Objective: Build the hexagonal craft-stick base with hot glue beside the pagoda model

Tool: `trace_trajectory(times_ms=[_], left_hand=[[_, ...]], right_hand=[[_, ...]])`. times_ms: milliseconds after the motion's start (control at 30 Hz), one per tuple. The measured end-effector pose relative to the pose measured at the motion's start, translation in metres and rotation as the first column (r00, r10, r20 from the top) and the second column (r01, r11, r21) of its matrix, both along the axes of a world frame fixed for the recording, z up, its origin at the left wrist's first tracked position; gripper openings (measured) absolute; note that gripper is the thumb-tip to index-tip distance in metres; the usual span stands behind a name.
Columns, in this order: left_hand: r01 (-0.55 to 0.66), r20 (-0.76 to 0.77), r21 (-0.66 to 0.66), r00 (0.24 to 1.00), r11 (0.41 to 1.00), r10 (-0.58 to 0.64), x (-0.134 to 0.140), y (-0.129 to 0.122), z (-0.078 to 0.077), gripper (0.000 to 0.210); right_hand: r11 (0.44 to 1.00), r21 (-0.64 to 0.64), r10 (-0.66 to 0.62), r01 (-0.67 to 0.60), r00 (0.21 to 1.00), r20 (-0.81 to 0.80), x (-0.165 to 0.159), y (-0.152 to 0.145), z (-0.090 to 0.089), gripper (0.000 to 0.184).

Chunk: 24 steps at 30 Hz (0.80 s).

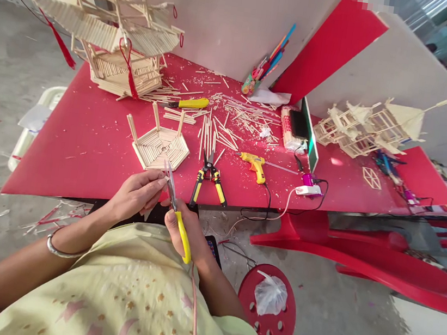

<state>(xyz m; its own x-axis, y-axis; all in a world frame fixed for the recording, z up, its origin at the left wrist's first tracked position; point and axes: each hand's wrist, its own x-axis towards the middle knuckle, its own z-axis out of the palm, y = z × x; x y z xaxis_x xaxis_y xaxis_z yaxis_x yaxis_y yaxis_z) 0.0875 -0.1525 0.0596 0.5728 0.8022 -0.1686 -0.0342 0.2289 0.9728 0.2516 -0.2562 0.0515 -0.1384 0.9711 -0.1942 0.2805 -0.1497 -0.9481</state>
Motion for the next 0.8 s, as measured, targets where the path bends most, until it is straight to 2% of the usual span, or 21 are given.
trace_trajectory(times_ms=[333, 533, 800], left_hand=[[0.031, -0.031, -0.010, 0.999, 0.999, -0.031, -0.006, 0.004, 0.000, 0.035], [0.052, 0.055, -0.069, 0.997, 0.996, -0.048, -0.006, 0.004, 0.000, 0.035], [0.082, 0.001, -0.008, 0.997, 0.997, -0.082, -0.013, 0.007, -0.008, 0.037]], right_hand=[[0.996, -0.052, -0.071, 0.069, 0.997, -0.034, -0.005, -0.002, 0.001, 0.067], [0.999, -0.048, -0.016, 0.013, 0.998, -0.062, -0.002, -0.003, -0.004, 0.065], [0.995, -0.074, -0.067, 0.062, 0.996, -0.053, -0.007, -0.002, 0.003, 0.066]])
